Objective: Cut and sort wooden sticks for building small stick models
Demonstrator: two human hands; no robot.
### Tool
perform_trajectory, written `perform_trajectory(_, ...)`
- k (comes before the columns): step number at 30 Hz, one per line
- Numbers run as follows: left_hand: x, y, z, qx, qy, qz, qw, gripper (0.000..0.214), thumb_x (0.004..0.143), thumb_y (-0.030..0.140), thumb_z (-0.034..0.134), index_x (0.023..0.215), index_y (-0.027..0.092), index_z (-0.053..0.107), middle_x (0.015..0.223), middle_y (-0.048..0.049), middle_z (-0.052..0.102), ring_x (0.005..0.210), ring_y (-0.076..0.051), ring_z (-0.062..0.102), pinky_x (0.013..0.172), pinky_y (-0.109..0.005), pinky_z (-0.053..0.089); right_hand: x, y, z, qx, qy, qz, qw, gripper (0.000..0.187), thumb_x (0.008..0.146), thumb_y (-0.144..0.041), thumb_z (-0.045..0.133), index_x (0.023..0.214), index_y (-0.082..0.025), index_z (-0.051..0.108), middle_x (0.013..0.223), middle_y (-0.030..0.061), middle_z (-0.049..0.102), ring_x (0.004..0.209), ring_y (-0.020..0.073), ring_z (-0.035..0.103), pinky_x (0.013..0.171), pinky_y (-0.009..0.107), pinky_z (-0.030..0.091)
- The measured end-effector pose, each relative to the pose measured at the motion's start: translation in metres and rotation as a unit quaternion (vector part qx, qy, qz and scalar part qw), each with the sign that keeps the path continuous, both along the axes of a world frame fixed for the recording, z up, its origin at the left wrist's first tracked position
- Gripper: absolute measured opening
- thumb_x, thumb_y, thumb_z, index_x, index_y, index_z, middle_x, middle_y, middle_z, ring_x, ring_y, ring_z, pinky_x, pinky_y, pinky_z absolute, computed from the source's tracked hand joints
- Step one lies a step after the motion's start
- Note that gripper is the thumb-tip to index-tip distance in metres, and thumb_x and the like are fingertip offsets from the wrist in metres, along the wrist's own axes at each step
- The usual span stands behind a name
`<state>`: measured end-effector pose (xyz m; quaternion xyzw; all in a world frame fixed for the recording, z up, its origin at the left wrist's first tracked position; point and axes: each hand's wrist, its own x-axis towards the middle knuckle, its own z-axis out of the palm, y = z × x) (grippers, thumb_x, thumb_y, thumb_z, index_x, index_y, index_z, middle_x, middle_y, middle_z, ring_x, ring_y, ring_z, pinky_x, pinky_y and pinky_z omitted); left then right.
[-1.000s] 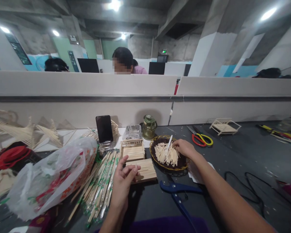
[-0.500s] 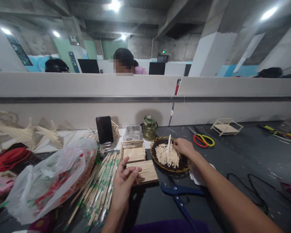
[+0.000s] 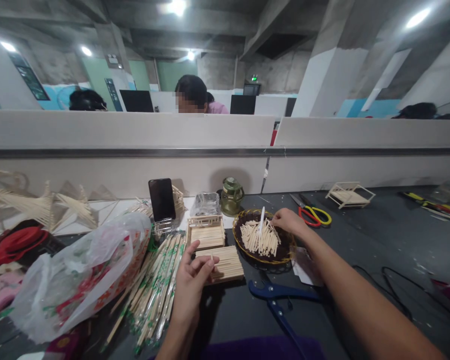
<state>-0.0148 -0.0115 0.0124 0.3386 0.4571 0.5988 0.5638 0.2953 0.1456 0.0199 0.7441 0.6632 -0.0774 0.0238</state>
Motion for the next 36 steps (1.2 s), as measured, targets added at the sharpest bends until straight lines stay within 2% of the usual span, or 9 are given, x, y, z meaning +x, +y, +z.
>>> perform_trajectory(6, 0.002, 0.000, 0.003, -0.003, -0.009, 0.007, 1.000, 0.075, 0.068, 0.033, 0.081, 0.130, 0.017, 0.041, 0.082, -0.0057, 0.074, 0.064, -0.014, 0.063, 0.053, -0.020, 0.044, -0.002, -0.011, -0.004, 0.006, -0.033, -0.035, 0.999, 0.024, 0.080, -0.025, 0.059, 0.098, -0.015, 0.072, 0.104, 0.0179, 0.071, 0.098, 0.0289, 0.068, 0.072, 0.032, 0.048)
perform_trajectory(13, 0.004, -0.004, 0.009, -0.012, -0.007, 0.019, 1.000, 0.081, 0.067, 0.034, 0.081, 0.133, 0.014, 0.040, 0.080, -0.0053, 0.073, 0.064, -0.013, 0.061, 0.054, -0.020, 0.044, -0.023, -0.024, -0.018, -0.001, -0.018, -0.047, 0.999, 0.026, 0.077, -0.017, 0.061, 0.102, -0.015, 0.071, 0.110, 0.0197, 0.070, 0.103, 0.0283, 0.067, 0.080, 0.034, 0.048)
perform_trajectory(19, 0.006, -0.002, 0.003, -0.012, 0.001, 0.022, 1.000, 0.080, 0.066, 0.036, 0.081, 0.132, 0.015, 0.041, 0.079, -0.0063, 0.073, 0.069, -0.016, 0.064, 0.054, -0.021, 0.045, -0.016, -0.035, 0.007, 0.056, 0.067, -0.086, 0.992, 0.018, 0.073, -0.018, 0.059, 0.084, -0.012, 0.072, 0.098, 0.0221, 0.071, 0.095, 0.0330, 0.068, 0.072, 0.036, 0.049)
perform_trajectory(23, 0.009, 0.000, -0.001, -0.005, 0.007, 0.046, 0.999, 0.085, 0.061, 0.040, 0.084, 0.131, 0.015, 0.044, 0.078, -0.0071, 0.074, 0.063, -0.015, 0.063, 0.050, -0.020, 0.044, -0.017, -0.058, 0.020, 0.103, 0.187, -0.085, 0.973, 0.018, 0.077, -0.026, 0.053, 0.073, -0.017, 0.067, 0.074, 0.0097, 0.072, 0.071, 0.0205, 0.068, 0.060, 0.026, 0.046)
perform_trajectory(25, 0.009, 0.000, -0.002, -0.006, 0.011, 0.050, 0.999, 0.087, 0.057, 0.041, 0.085, 0.131, 0.015, 0.045, 0.078, -0.0070, 0.074, 0.062, -0.015, 0.063, 0.049, -0.020, 0.044, -0.027, -0.074, 0.019, 0.131, 0.289, -0.079, 0.945, 0.022, 0.081, -0.032, 0.049, 0.078, -0.018, 0.065, 0.064, 0.0032, 0.067, 0.056, 0.0143, 0.062, 0.050, 0.022, 0.043)
perform_trajectory(28, 0.007, 0.000, -0.002, -0.002, 0.021, 0.041, 0.999, 0.087, 0.057, 0.041, 0.086, 0.129, 0.016, 0.046, 0.080, -0.0075, 0.074, 0.064, -0.016, 0.064, 0.050, -0.020, 0.045, -0.049, -0.094, 0.015, 0.182, 0.613, -0.096, 0.763, 0.027, 0.068, -0.038, 0.067, 0.086, -0.018, 0.062, 0.054, -0.0036, 0.056, 0.047, 0.0121, 0.051, 0.040, 0.020, 0.036)
perform_trajectory(30, 0.007, 0.000, -0.001, 0.003, 0.028, 0.034, 0.999, 0.084, 0.059, 0.039, 0.086, 0.129, 0.016, 0.046, 0.081, -0.0078, 0.075, 0.066, -0.016, 0.065, 0.052, -0.021, 0.045, -0.064, -0.105, 0.014, 0.165, 0.711, -0.094, 0.677, 0.039, 0.061, -0.039, 0.076, 0.090, -0.017, 0.063, 0.057, -0.0045, 0.056, 0.048, 0.0102, 0.049, 0.039, 0.019, 0.035)
perform_trajectory(32, 0.007, -0.002, 0.001, 0.004, 0.029, 0.041, 0.999, 0.083, 0.059, 0.038, 0.086, 0.129, 0.016, 0.047, 0.081, -0.0074, 0.075, 0.067, -0.017, 0.066, 0.052, -0.021, 0.046, -0.078, -0.113, 0.016, 0.121, 0.751, -0.078, 0.644, 0.037, 0.063, -0.043, 0.078, 0.084, -0.015, 0.065, 0.060, -0.0025, 0.057, 0.051, 0.0087, 0.049, 0.040, 0.017, 0.035)
perform_trajectory(36, 0.010, -0.006, 0.006, 0.002, 0.018, 0.024, 1.000, 0.087, 0.058, 0.039, 0.086, 0.131, 0.016, 0.045, 0.082, -0.0085, 0.075, 0.065, -0.017, 0.066, 0.053, -0.022, 0.047, -0.105, -0.126, 0.019, 0.041, 0.785, -0.021, 0.618, 0.036, 0.066, -0.047, 0.079, 0.076, -0.016, 0.063, 0.063, -0.0007, 0.060, 0.056, 0.0086, 0.052, 0.042, 0.016, 0.031)
